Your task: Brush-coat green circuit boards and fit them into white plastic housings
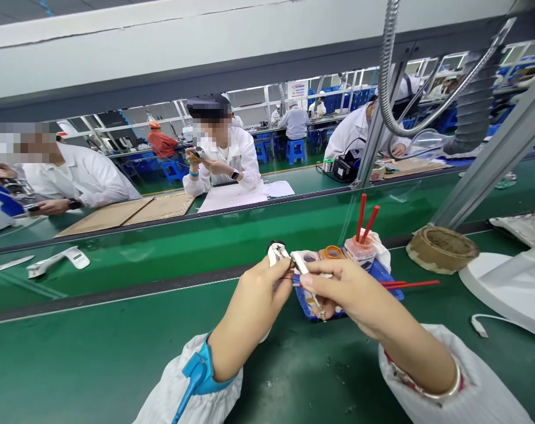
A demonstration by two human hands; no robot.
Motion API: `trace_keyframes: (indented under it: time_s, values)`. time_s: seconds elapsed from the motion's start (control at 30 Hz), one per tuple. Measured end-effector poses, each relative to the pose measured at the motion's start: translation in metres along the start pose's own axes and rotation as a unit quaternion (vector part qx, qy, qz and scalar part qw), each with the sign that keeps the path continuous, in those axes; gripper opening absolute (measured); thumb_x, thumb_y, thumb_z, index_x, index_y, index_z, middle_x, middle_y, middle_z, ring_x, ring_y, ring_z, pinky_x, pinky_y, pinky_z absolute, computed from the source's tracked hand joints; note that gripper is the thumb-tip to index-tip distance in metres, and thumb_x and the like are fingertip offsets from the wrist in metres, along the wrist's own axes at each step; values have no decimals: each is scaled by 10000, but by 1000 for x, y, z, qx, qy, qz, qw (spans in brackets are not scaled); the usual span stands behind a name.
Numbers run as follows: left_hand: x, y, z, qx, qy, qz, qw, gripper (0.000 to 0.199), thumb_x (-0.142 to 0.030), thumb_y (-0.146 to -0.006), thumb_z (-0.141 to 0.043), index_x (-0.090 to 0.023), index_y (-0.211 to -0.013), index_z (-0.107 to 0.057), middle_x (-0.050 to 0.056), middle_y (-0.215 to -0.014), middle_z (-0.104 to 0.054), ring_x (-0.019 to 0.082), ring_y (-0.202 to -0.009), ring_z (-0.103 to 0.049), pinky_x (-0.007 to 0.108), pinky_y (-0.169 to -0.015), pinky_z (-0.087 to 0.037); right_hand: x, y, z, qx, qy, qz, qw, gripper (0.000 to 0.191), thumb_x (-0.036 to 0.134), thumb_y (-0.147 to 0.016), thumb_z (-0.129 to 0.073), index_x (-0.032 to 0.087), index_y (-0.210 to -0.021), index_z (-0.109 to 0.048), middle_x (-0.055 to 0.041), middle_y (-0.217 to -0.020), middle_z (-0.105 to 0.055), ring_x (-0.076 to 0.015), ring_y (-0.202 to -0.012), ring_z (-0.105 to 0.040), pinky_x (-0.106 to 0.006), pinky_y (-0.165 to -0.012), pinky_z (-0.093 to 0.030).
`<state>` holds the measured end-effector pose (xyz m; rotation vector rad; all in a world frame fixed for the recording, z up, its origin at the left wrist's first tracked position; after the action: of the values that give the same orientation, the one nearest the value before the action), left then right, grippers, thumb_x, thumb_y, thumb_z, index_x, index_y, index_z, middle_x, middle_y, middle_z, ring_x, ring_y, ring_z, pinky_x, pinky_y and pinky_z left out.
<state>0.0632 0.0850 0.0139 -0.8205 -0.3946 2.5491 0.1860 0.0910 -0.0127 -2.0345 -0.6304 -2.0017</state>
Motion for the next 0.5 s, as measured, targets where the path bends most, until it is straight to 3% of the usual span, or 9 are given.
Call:
trace_keyframes:
  time_s: [0.1, 0.2, 0.33, 0.4, 0.5]
  values:
    - [2, -3, 2, 6, 46, 19, 999, 244, -141, -855, -457, -203, -957, -669, 34, -834, -645, 146, -727, -566, 235, -653, -413, 1, 1, -6, -59, 86, 50, 993, 324, 366, -761, -640, 192, -1034, -639, 24, -620, -545, -114, -522, -557, -236, -505, -509]
    - [6, -4, 7, -19, 114, 50, 992, 280, -113, -841, -456, -216, -900, -709, 16, -814, -658, 138, -729, -575, 227, -672, -423, 3, 4, -11, -128, 172, 124, 969, 369, 343, -750, -661, 220, -1096, -625, -5, -764, -575, -113, -516, -577, -261, -522, -531]
    - [14, -2, 7, -40, 213, 92, 972, 296, -75, -791, -475, -212, -831, -734, -5, -724, -629, 127, -675, -544, 204, -586, -407, 3, 8, -11, -186, 192, 222, 938, 423, 258, -778, -646, 227, -1190, -557, -61, -986, -560, -110, -560, -607, -254, -529, -562]
    - [16, 0, 5, -50, 248, 102, 962, 263, -92, -783, -498, -202, -796, -737, -8, -683, -606, 121, -642, -520, 199, -548, -389, 11, 15, -11, -217, 233, 314, 894, 461, 234, -791, -642, 246, -1233, -511, -75, -1053, -539, -134, -660, -626, -278, -607, -581]
    - [15, 1, 2, -64, 286, 94, 951, 233, -140, -801, -516, -203, -810, -740, -5, -704, -620, 122, -656, -529, 198, -562, -400, 22, 26, -20, -231, 344, 435, 799, 429, 227, -818, -624, 249, -1229, -505, -86, -1076, -537, -200, -892, -607, -352, -808, -549]
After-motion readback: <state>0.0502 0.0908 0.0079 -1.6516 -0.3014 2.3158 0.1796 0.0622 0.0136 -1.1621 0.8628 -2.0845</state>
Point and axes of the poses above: each hand's wrist, its own y-axis away from the middle knuckle, its own z-axis out of the back of the hand, x = y × z, the point moved 6 cm from there along -y, towards the middle knuckle
